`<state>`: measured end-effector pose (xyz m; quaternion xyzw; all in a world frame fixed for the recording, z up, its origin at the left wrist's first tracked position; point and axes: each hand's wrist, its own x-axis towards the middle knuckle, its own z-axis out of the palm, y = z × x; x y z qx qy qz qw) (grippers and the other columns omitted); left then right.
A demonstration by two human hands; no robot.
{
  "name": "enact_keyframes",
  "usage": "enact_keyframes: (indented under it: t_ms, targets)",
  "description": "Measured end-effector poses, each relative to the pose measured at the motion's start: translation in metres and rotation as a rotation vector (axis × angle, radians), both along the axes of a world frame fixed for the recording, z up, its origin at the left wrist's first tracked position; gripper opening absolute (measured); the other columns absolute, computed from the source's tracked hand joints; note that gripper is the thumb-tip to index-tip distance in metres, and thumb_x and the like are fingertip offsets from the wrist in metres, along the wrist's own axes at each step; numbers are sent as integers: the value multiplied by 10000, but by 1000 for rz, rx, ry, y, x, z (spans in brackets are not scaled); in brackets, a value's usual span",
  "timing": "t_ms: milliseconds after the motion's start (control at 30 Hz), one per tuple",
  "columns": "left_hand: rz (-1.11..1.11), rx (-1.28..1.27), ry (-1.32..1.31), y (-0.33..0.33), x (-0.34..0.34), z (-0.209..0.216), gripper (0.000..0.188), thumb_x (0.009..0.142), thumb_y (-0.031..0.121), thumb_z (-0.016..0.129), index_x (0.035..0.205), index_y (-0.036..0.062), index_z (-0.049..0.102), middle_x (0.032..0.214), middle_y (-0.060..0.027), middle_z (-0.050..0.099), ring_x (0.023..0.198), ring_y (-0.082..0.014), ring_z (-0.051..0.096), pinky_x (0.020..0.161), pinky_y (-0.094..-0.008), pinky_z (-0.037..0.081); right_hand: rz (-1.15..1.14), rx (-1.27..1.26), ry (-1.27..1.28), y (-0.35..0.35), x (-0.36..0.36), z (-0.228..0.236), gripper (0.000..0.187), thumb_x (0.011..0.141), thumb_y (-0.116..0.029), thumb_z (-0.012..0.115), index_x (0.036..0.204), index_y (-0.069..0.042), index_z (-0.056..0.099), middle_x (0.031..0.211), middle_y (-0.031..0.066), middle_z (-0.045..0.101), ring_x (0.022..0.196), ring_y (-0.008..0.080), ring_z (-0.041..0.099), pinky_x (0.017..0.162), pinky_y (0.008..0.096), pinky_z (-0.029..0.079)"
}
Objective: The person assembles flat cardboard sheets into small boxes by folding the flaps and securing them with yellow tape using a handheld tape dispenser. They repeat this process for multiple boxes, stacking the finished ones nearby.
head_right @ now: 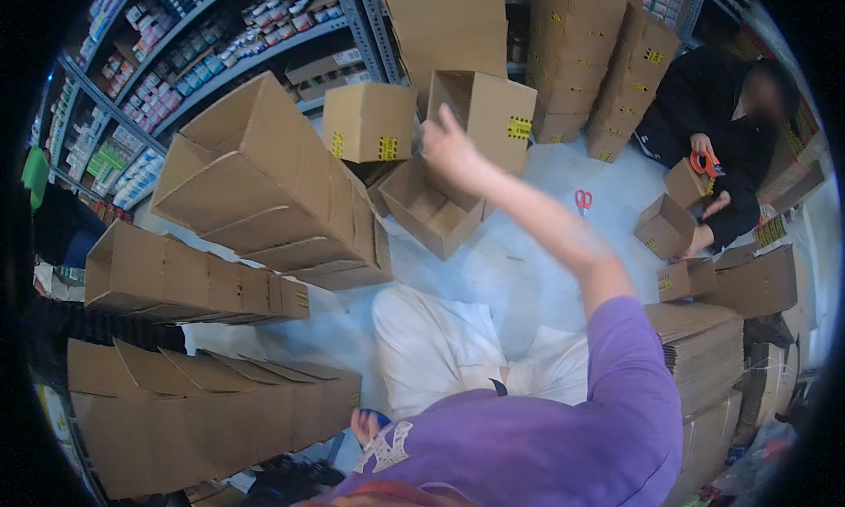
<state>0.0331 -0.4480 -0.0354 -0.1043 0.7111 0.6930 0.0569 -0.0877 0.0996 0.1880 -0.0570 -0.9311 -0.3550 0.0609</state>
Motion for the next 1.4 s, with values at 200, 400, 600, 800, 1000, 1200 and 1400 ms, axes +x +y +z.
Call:
enact_keyframes:
  t_ms: [200, 400, 600, 800, 1000, 1200, 1400]
  targets:
    - [-930, -224, 885, 305, -148, 99, 249, 852, 66, 588, 1091, -3, 590, 1089, -192, 550, 1051, -365, 518, 913, -427, 411, 59, -289, -291, 85, 69, 25, 122, 777, -139, 583, 730, -109, 691, 729, 93, 664, 752, 268, 666, 1154, 500, 236]
    - [-725, -1186, 904, 472, -265, 61, 379, 829, 107, 614, 1188, 95, 493, 1139, -144, 513, 1117, -325, 489, 899, -478, 448, 203, -681, -348, 14, 240, 47, 105, 733, -62, 553, 799, -60, 634, 905, 62, 597, 971, 230, 607, 1133, 494, 296]
    - [-596, -1390, 857, 499, -274, 21, 226, 894, 192, 517, 1113, 195, 573, 1111, -73, 527, 1036, -283, 530, 751, -488, 486, 236, -523, -502, 15, 328, -76, 286, 750, -133, 573, 1013, -142, 687, 1110, -11, 635, 1214, 178, 527, 1150, 478, 253]
    - [-641, -1098, 752, 469, -248, 13, 577, 885, 17, 495, 1390, 286, 416, 1473, -224, 197, 1202, -413, 425, 850, -459, 543, -132, -519, -163, -18, 319, -62, 409, 780, -121, 594, 1187, -83, 603, 1252, 97, 601, 1271, 238, 489, 1133, 474, 275]
    - [-595, -842, 643, 448, -212, 10, 505, 917, 65, 503, 1369, 257, 385, 1487, -167, 224, 1261, -409, 374, 915, -499, 491, -584, -1330, 172, -132, 316, -118, 807, 794, -325, 722, 1401, 52, 346, 1319, 296, 489, 1257, 432, 458, 1042, 431, 396]
    - [-916, -1176, 520, 430, -186, 57, 523, 863, 100, 550, 1361, 231, 459, 1304, -166, 512, 1164, -398, 515, 942, -497, 457, -614, -787, 362, -161, 282, -132, 719, 642, -267, 827, 1214, 44, 523, 1323, 298, 473, 1236, 462, 450, 1045, 434, 393]
    - [-861, -860, 642, 411, -210, 22, 332, 834, 46, 498, 1094, 128, 688, 981, -223, 667, 959, -396, 633, 856, -474, 495, -463, -957, 503, -149, 300, -193, 594, 645, -346, 808, 1082, 10, 621, 1247, 256, 545, 1113, 411, 554, 947, 445, 461]
